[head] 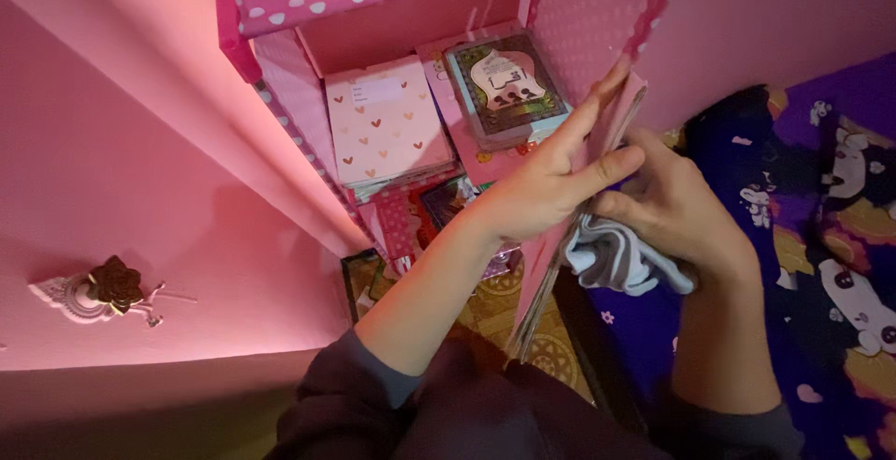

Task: The person wipes a small book and the surfaces of a pink polka-dot shelf with a cloth, then removes a drawing and another book from the lower shelf to wipe them individually.

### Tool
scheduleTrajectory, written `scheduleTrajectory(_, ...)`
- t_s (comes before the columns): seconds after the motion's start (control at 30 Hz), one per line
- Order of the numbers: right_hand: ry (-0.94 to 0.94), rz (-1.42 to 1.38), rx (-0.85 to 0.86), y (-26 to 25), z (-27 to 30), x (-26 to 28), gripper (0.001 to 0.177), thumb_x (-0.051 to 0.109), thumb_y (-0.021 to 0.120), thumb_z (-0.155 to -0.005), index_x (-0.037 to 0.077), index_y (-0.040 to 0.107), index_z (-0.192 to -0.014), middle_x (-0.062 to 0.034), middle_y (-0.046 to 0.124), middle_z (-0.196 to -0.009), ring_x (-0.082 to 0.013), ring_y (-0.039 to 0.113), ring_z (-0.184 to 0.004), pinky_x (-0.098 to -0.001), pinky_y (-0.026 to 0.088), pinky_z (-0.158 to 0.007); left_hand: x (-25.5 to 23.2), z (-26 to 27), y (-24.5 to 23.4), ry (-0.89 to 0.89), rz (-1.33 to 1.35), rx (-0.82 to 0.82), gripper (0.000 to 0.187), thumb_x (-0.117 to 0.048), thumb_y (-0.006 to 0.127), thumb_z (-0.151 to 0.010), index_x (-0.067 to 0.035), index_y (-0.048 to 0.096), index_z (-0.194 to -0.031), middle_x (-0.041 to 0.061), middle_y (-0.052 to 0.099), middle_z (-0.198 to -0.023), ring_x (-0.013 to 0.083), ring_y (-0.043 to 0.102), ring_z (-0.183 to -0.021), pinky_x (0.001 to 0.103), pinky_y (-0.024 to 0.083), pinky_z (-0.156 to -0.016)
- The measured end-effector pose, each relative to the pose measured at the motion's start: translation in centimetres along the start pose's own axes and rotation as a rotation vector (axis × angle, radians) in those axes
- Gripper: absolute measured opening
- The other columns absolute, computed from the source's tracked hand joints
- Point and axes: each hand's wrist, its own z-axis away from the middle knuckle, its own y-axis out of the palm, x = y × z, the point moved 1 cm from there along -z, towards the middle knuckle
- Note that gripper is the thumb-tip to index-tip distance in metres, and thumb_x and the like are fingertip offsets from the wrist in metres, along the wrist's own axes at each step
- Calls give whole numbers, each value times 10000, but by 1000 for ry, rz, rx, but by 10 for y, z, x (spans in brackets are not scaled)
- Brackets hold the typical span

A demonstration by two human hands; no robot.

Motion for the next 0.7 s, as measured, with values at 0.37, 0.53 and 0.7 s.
scheduleTrajectory(0.37, -55, 142, 62, -13, 6, 40, 729, 377, 748, -848, -2, 512, -1424, -134, 726, -1152, -207, 705, -1050, -366, 573, -865, -17, 0, 11, 20, -46, -33, 922, -393, 774, -990, -149, 210, -1676, 128, 267, -1744, 231, 214, -1647, 429, 201, -1400)
scheduleTrajectory(0.53, -27, 239, 99, -23, 9, 33, 682, 375, 755, -839, 9, 551, -1377, -130, 745, -1063, -197, 724, -1005, -373, 589, -824, -20, 4, 12, 25, 38, -31, 970, -429, 835, -943, -144, 257, -1668, 130, 300, -1736, 230, 273, -1627, 429, 241, -1362)
scheduleTrajectory(0.7, 51, 225, 135, -33, 13, 24, 647, 426, 740, -815, 16, 610, -1298, -113, 768, -923, -178, 737, -846, -344, 587, -674, -24, 4, 5, 36, -196, -26, 1003, -495, 835, -911, -162, 265, -1665, 85, 322, -1735, 237, 308, -1631, 466, 278, -1398)
